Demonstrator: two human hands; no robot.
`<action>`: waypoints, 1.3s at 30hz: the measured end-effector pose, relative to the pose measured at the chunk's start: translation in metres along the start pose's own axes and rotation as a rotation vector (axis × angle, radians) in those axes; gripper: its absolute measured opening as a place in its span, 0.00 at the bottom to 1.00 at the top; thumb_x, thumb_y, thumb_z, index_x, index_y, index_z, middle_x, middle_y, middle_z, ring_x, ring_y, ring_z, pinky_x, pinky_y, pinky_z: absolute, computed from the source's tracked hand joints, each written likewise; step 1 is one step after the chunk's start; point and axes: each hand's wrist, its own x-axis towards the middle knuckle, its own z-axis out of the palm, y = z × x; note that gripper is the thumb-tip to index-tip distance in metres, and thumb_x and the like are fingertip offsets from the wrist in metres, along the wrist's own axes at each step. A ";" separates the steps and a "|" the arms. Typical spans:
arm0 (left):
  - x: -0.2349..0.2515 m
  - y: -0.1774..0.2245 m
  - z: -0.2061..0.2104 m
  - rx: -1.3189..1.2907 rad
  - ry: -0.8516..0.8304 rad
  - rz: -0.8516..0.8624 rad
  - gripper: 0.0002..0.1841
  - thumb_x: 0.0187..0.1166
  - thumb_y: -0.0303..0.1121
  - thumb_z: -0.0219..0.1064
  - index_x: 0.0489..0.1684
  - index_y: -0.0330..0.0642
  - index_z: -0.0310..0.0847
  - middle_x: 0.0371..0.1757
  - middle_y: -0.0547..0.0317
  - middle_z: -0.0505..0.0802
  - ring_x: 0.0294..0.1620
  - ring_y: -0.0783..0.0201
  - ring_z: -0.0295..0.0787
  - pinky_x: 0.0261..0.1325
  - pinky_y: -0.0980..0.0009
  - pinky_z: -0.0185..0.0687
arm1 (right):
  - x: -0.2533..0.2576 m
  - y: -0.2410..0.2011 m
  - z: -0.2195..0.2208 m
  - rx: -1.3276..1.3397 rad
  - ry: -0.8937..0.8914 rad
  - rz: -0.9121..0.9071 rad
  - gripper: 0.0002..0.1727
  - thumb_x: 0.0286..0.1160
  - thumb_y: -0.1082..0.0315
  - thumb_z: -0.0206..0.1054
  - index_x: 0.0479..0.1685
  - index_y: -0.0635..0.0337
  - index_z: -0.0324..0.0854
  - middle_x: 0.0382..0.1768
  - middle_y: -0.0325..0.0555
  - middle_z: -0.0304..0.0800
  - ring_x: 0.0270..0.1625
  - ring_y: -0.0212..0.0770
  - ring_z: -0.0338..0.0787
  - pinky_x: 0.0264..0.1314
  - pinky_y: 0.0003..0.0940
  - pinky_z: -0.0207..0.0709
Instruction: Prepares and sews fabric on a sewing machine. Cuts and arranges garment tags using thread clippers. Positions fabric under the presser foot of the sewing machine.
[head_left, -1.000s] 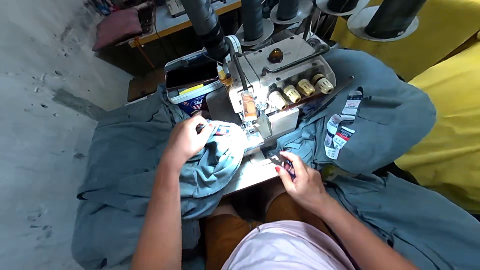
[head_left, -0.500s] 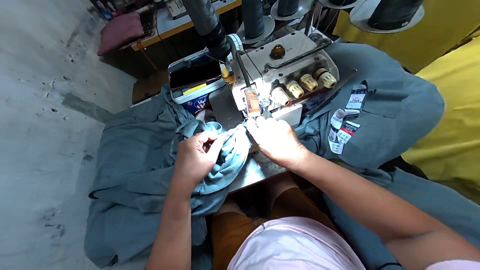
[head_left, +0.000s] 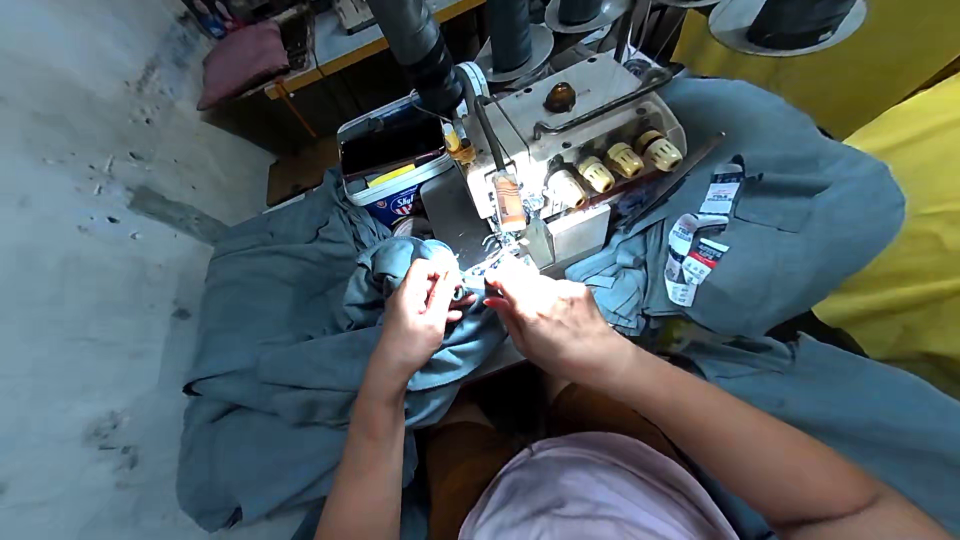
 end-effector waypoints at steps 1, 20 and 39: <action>0.000 -0.002 0.000 0.025 -0.001 0.016 0.03 0.85 0.23 0.61 0.49 0.37 0.75 0.37 0.60 0.88 0.36 0.72 0.92 0.42 0.71 0.93 | 0.000 0.000 0.002 -0.006 -0.002 -0.001 0.14 0.80 0.65 0.61 0.47 0.60 0.92 0.28 0.47 0.89 0.28 0.48 0.91 0.20 0.40 0.75; -0.012 -0.004 -0.023 0.441 -0.129 0.409 0.11 0.83 0.27 0.60 0.43 0.36 0.91 0.41 0.55 0.95 0.42 0.68 0.92 0.51 0.67 0.88 | -0.021 0.120 -0.001 0.381 0.542 0.971 0.28 0.90 0.61 0.56 0.80 0.73 0.61 0.69 0.66 0.74 0.65 0.49 0.82 0.68 0.40 0.77; 0.009 0.071 -0.121 0.489 0.356 0.188 0.18 0.94 0.40 0.51 0.65 0.35 0.75 0.43 0.52 0.88 0.27 0.69 0.85 0.30 0.67 0.86 | -0.014 -0.027 -0.008 1.433 0.064 0.903 0.06 0.85 0.76 0.54 0.52 0.65 0.75 0.35 0.40 0.89 0.35 0.30 0.91 0.44 0.27 0.88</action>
